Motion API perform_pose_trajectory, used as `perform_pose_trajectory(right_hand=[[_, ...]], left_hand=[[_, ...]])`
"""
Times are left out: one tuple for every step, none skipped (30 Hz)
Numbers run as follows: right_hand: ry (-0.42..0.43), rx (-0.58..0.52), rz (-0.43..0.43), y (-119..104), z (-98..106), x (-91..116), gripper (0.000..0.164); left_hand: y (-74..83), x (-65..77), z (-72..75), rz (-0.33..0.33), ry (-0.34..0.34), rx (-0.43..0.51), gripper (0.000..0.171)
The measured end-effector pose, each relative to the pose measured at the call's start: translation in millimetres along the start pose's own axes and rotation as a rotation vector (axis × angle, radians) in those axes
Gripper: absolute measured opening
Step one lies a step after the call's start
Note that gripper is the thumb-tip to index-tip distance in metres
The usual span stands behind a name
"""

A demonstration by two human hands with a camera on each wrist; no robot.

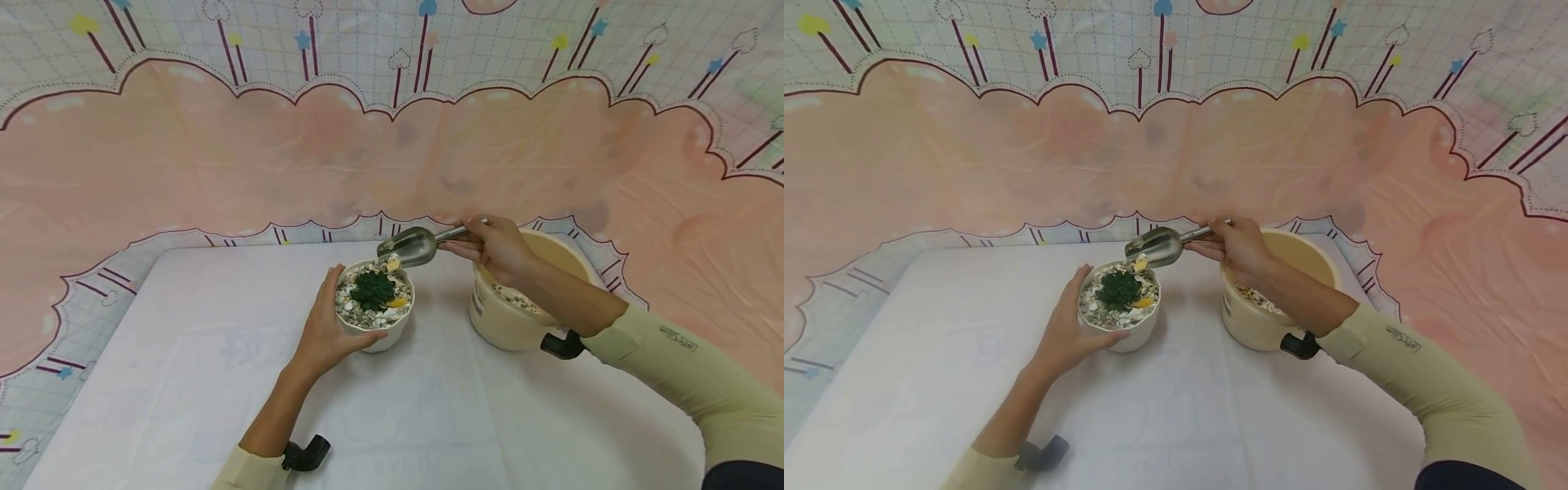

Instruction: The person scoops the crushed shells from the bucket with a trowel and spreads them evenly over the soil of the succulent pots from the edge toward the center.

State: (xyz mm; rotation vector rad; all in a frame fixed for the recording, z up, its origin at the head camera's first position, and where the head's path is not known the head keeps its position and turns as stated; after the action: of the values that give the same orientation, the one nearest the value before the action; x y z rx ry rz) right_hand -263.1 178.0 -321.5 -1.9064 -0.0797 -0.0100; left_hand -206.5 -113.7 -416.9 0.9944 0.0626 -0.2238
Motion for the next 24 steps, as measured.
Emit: perform_pose_trajectory(right_hand=[[0.0,0.003,0.0,0,1,0,0.025],[-0.002,0.002,-0.001,-1,3,1,0.024],[-0.005,0.0,-0.001,-1,4,2,0.023],[-0.008,-0.004,-0.003,-2,6,2,0.022],[-0.012,-0.005,-0.005,-2,7,3,0.022],[-0.017,-0.002,-0.005,-3,8,4,0.022],[-0.022,0.001,-0.007,-3,10,6,0.021],[-0.026,0.006,-0.009,-4,11,7,0.021],[-0.03,0.01,-0.009,-5,12,9,0.021],[-0.034,0.02,-0.008,-5,14,10,0.022],[-0.037,0.023,-0.007,-5,15,11,0.023],[-0.04,0.026,-0.006,-6,16,12,0.024],[-0.044,0.026,-0.005,-7,17,13,0.024],[-0.048,0.028,-0.002,-7,18,14,0.025],[-0.051,0.029,0.0,-7,19,15,0.025],[-0.052,0.029,-0.001,-8,20,17,0.025],[-0.052,0.027,-0.003,-8,21,18,0.025],[-0.049,0.032,-0.008,-9,22,19,0.025],[-0.048,0.036,-0.01,-9,24,20,0.024],[-0.047,0.04,-0.013,-10,25,21,0.025],[-0.046,0.046,-0.016,-10,25,23,0.025],[-0.046,0.053,-0.017,-11,26,24,0.026],[-0.049,0.064,-0.013,-12,27,26,0.026],[-0.051,0.075,-0.011,-12,27,27,0.028]], left_hand=[[-0.1,-0.1,0.2,0.001,0.001,0.0,0.131],[-0.1,-0.2,0.3,0.001,0.001,0.0,0.131],[-0.2,-0.3,0.3,0.002,0.002,0.001,0.131],[-0.2,-0.3,0.4,0.002,0.001,0.002,0.131],[-0.2,-0.3,0.4,0.002,0.002,0.003,0.131],[-0.3,-0.3,0.3,0.003,0.001,0.004,0.13],[-0.2,-0.2,0.4,0.005,0.0,0.005,0.13],[-0.2,-0.1,0.4,0.006,0.0,0.005,0.13],[-0.1,0.1,0.4,0.006,-0.001,0.004,0.13],[0.1,0.2,0.4,0.006,-0.001,0.002,0.13],[0.2,0.4,0.4,0.007,-0.001,0.0,0.129],[0.2,0.6,0.5,0.008,0.0,-0.002,0.129],[0.3,0.7,0.6,0.008,0.001,-0.004,0.129],[0.3,0.8,0.7,0.008,0.002,-0.006,0.129],[0.3,0.9,0.7,0.01,0.002,-0.008,0.129],[0.5,1.1,0.7,0.011,0.002,-0.009,0.129],[0.6,1.3,0.6,0.012,0.001,-0.009,0.129],[0.7,1.4,0.7,0.012,0.001,-0.008,0.129],[1.0,1.6,0.7,0.012,0.0,-0.007,0.129],[1.3,1.8,0.7,0.011,0.0,-0.008,0.129],[1.6,2.1,0.7,0.012,-0.002,-0.008,0.129],[1.7,2.2,0.7,0.01,-0.002,-0.009,0.129],[1.8,2.3,0.6,0.009,-0.001,-0.01,0.129],[1.9,2.4,0.6,0.009,-0.001,-0.01,0.129]])
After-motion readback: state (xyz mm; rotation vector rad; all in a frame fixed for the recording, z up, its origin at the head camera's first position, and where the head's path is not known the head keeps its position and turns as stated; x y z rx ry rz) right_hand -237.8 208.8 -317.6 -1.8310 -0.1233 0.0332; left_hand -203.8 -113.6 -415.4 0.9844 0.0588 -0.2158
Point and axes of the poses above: each hand's wrist, its own x-axis away from the middle knuckle, its own z-axis out of the back of the hand, y = z × x, the point moved 4 cm from there along -x, towards the middle knuckle, and after that the axes turned 9 degrees about z, right-handed, at the moved point
